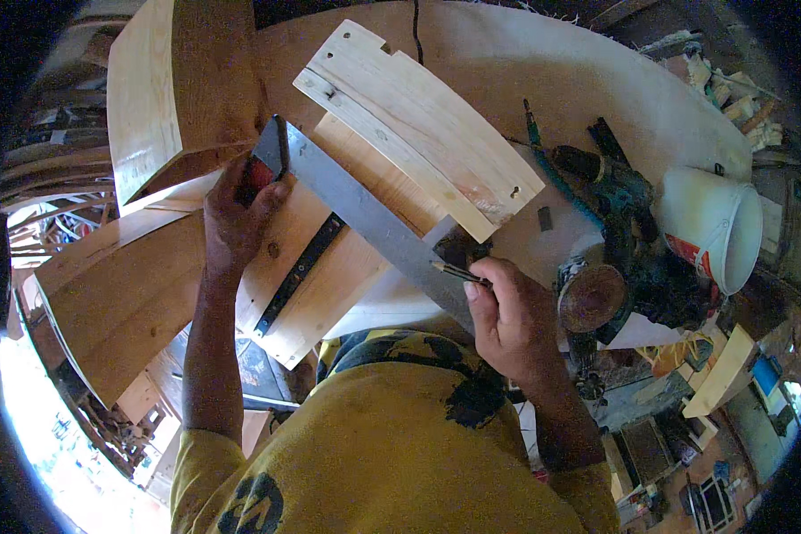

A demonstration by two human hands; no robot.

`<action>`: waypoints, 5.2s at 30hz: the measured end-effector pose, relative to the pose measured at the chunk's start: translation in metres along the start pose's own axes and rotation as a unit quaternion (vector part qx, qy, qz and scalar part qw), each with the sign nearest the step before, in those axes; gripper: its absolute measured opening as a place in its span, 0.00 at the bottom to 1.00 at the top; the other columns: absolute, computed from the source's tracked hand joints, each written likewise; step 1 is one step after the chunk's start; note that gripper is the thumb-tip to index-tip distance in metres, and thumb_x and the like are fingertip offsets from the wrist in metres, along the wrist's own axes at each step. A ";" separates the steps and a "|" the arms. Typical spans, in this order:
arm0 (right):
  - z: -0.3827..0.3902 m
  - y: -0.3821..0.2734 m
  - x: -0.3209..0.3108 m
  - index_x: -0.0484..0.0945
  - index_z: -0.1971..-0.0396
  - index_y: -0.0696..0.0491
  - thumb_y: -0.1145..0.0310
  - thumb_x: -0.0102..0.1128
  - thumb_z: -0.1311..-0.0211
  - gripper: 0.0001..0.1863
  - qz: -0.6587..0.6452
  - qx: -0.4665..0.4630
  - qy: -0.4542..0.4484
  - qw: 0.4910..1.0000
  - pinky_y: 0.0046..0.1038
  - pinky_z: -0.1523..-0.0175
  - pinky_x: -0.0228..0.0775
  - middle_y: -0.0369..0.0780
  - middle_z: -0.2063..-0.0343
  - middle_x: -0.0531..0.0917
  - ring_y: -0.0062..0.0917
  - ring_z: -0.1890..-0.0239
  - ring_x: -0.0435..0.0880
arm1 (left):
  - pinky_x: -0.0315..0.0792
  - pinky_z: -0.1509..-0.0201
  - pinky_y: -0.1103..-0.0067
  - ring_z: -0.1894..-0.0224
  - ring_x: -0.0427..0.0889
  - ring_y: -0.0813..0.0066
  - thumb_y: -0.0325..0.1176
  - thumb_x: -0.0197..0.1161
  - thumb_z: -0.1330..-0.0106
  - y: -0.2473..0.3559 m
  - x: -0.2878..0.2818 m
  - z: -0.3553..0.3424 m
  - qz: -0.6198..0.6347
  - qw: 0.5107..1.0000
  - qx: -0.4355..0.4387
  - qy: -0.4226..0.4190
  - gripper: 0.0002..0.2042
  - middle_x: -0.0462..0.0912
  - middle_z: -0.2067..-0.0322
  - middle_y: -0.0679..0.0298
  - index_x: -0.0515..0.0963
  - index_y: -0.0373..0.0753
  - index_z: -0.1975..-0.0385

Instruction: Measuring and installing metal drawer slides onto a wooden drawer box using a drill and square.

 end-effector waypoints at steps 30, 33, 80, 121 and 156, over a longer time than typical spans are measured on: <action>-0.135 -0.093 0.051 0.71 0.65 0.54 0.72 0.52 0.45 0.08 0.325 -0.225 -0.112 0.912 0.35 0.74 0.73 0.40 0.80 0.76 0.34 0.77 0.80 | 0.74 0.67 0.74 0.74 0.80 0.66 0.42 0.74 0.52 -0.005 -0.005 -0.002 0.057 0.998 0.015 -0.008 0.24 0.80 0.73 0.55 0.76 0.33 0.59; -0.137 -0.098 0.051 0.72 0.64 0.53 0.72 0.52 0.45 0.08 0.307 -0.230 -0.100 0.918 0.35 0.74 0.73 0.39 0.80 0.76 0.35 0.78 0.80 | 0.74 0.68 0.73 0.75 0.80 0.65 0.42 0.74 0.52 -0.005 -0.005 -0.003 0.061 0.998 0.031 0.015 0.24 0.79 0.74 0.56 0.76 0.34 0.60; -0.105 0.110 -0.100 0.74 0.67 0.56 0.72 0.54 0.37 0.04 -0.189 0.125 0.230 0.947 0.22 0.64 0.64 0.34 0.73 0.75 0.19 0.71 0.72 | 0.57 0.38 0.55 0.42 0.64 0.43 0.40 0.72 0.55 0.009 -0.027 0.150 -0.237 0.955 0.104 0.147 0.34 0.67 0.44 0.47 0.69 0.42 0.44; 0.148 0.124 0.025 0.78 0.66 0.54 0.62 0.61 0.45 0.12 0.255 0.151 0.148 0.944 0.41 0.63 0.72 0.47 0.71 0.82 0.45 0.66 0.81 | 0.44 0.31 0.51 0.30 0.47 0.48 0.38 0.73 0.55 -0.035 0.004 0.233 -0.252 0.954 0.097 0.128 0.45 0.51 0.33 0.49 0.57 0.45 0.35; 0.108 0.191 -0.258 0.76 0.58 0.61 0.64 0.66 0.56 0.24 0.152 0.238 0.137 0.950 0.33 0.49 0.64 0.41 0.61 0.80 0.32 0.59 0.75 | 0.40 0.32 0.47 0.30 0.48 0.50 0.45 0.71 0.53 0.001 0.009 0.196 -0.307 0.947 0.057 0.068 0.42 0.52 0.33 0.48 0.59 0.48 0.35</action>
Point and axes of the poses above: each hand's wrist, its own z-axis away from the middle knuckle, its own x-axis out of the palm, y = z × x, the point moved 6 cm from there along -z, towards the middle knuckle
